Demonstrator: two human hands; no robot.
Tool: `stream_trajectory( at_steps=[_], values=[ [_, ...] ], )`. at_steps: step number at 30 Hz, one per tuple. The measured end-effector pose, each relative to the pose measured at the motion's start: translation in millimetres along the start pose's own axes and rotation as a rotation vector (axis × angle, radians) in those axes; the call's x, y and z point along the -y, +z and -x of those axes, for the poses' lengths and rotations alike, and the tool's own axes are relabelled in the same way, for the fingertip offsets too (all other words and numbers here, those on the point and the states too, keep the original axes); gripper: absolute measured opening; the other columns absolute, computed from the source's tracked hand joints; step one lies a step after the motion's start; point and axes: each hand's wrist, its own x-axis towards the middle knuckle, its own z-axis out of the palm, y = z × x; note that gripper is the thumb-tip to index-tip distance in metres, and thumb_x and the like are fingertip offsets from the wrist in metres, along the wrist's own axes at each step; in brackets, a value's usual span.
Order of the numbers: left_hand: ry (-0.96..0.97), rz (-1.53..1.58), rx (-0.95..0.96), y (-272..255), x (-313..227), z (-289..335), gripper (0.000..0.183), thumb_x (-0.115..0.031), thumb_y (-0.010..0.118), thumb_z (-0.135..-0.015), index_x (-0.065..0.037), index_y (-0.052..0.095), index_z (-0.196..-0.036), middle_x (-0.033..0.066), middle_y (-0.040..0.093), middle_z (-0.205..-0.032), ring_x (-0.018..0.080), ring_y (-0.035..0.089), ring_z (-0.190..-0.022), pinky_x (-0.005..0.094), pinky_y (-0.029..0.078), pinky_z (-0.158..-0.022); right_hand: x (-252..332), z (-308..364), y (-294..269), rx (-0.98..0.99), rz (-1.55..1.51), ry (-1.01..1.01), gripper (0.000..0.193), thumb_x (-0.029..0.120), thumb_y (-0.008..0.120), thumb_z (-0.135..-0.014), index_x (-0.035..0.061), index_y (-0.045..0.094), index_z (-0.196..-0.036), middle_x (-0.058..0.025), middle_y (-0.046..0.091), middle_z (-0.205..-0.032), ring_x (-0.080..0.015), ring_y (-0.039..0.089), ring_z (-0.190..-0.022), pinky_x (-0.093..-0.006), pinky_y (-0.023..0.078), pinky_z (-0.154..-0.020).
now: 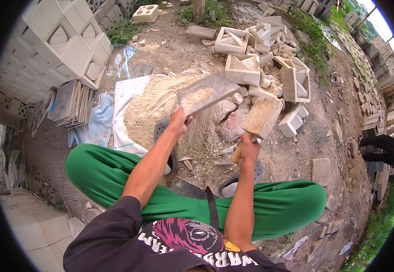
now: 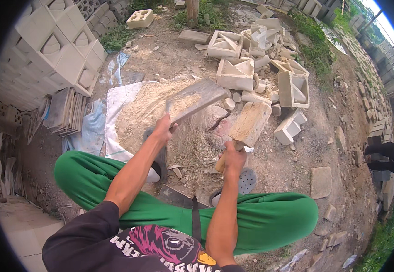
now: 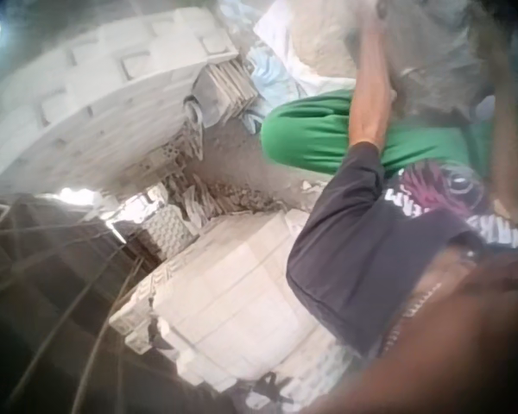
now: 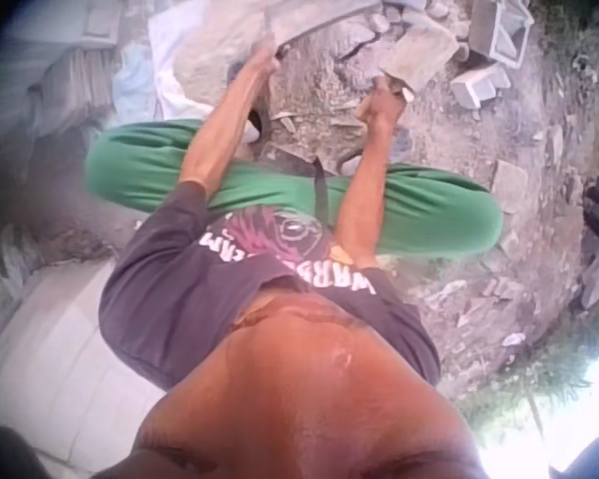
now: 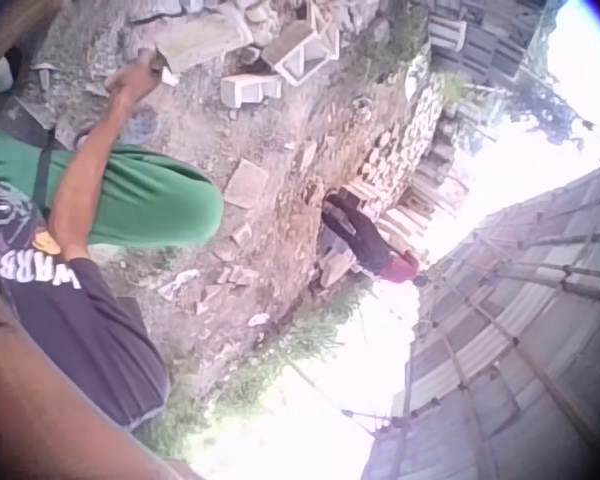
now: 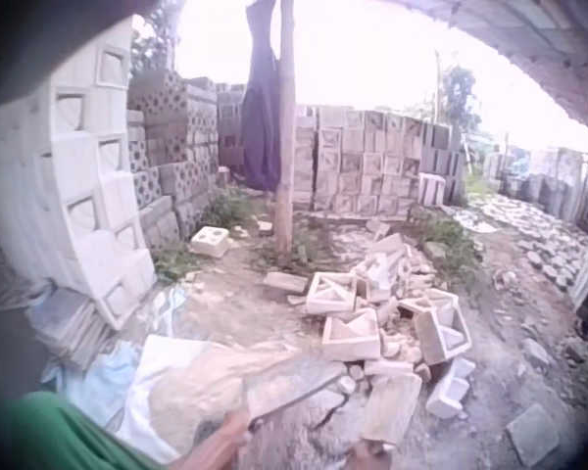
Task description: The person shapes blocks of material using a tool. They rub the tool against the surface of a block placed on a flat stone, causing dust to accumulate, then move the shaped pieces aside into a pile of similar blocks.
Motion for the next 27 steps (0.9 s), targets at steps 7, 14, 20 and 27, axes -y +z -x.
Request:
stream_trajectory(
  at_steps=[7,14,20,27],
  values=[
    [-0.285,0.183,-0.058,-38,-65,-20,0.03,-0.017,0.037,-0.105,-0.001,0.051,-0.126,0.0179,0.066,-0.111,0.0236,0.072,-0.078,0.0174,0.055,-0.043,-7,-3,6,0.071,0.044,0.018,0.029,0.015,0.07,-0.076,-0.004,0.063,-0.096,-0.0073,0.06,-0.072,-0.0169,0.059,-0.051,-0.0307,0.05,-0.046],
    [-0.168,0.081,-0.047,-19,-46,-9,0.033,-0.022,0.039,-0.105,0.001,0.05,-0.127,0.0178,0.067,-0.109,0.0255,0.072,-0.077,0.02,0.054,-0.044,-9,-5,1,0.027,-0.034,-0.061,0.023,0.012,0.071,-0.078,-0.0017,0.059,-0.092,-0.0064,0.058,-0.065,-0.0172,0.057,-0.048,-0.0312,0.049,-0.044],
    [-0.062,0.045,-0.072,28,5,17,0.038,-0.032,0.041,-0.106,-0.005,0.046,-0.132,0.0142,0.062,-0.12,0.0235,0.069,-0.08,0.0254,0.055,-0.045,-12,-8,-9,-0.024,-0.024,-0.042,0.023,0.013,0.071,-0.077,-0.0032,0.061,-0.09,-0.007,0.06,-0.069,-0.0165,0.057,-0.049,-0.031,0.05,-0.045],
    [0.139,-0.194,0.052,43,66,45,0.067,-0.031,0.046,-0.105,-0.016,0.011,-0.16,0.0121,0.058,-0.128,0.018,0.067,-0.079,0.0304,0.058,-0.048,-15,-6,-18,-0.096,0.063,-0.071,0.033,0.024,0.073,-0.076,-0.0041,0.066,-0.092,-0.0078,0.065,-0.071,-0.0176,0.063,-0.051,-0.0308,0.052,-0.051]
  ],
)
